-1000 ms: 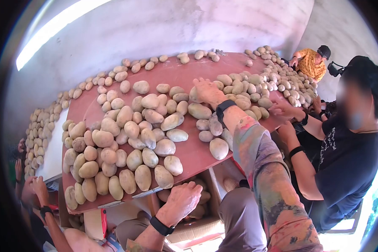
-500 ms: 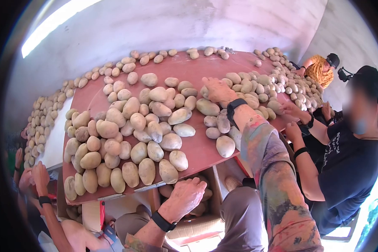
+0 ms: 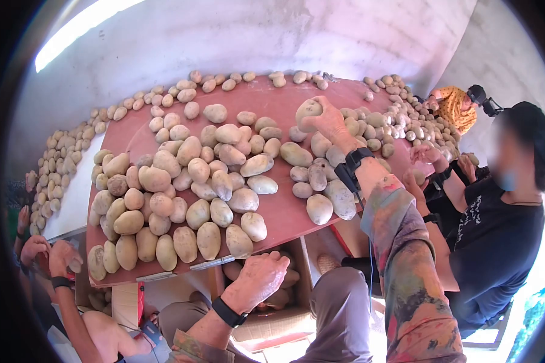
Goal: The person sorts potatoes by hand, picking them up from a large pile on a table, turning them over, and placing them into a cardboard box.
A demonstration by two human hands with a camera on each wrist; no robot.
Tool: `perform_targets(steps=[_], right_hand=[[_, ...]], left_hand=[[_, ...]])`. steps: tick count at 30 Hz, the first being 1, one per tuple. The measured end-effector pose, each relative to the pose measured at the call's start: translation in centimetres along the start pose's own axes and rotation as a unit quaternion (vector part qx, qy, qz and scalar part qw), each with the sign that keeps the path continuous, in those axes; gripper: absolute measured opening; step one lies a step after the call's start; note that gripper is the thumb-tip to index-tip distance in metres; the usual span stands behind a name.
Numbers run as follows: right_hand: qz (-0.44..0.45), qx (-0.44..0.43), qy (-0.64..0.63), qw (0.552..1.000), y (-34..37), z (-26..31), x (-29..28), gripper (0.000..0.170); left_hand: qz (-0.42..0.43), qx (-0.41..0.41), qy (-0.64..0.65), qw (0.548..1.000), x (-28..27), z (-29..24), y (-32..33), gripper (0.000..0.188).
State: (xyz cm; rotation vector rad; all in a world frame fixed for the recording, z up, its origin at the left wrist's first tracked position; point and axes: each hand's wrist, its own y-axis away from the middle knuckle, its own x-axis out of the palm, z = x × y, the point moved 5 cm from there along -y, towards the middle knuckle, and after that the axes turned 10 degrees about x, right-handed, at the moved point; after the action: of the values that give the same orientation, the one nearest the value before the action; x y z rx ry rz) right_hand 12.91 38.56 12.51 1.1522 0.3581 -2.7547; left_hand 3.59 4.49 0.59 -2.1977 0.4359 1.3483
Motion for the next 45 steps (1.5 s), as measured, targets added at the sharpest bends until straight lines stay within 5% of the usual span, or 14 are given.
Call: perform_targets(steps=[16, 24, 31, 45], right_hand=[[-0.012, 0.031, -0.021, 0.999, 5.2, -0.7, -3.3, 0.072], [0.028, -0.043, 0.013, 0.999, 7.0, -0.7, -4.8, 0.076], [0.018, 0.014, 0.001, 1.000, 9.0, -0.9, -7.5, 0.072], [-0.027, -0.066, -0.012, 0.997, 16.2, -1.6, -7.4, 0.064]], left_hand=[[0.011, 0.000, -0.024, 1.000, 0.3, 0.1, 0.1, 0.012], [0.011, 0.003, -0.019, 1.000, 0.7, 0.3, 0.4, 0.013], [0.012, 0.009, -0.016, 1.000, 0.9, 0.4, 0.4, 0.015], [0.027, 0.006, -0.034, 0.999, 1.0, 0.1, 0.2, 0.015]])
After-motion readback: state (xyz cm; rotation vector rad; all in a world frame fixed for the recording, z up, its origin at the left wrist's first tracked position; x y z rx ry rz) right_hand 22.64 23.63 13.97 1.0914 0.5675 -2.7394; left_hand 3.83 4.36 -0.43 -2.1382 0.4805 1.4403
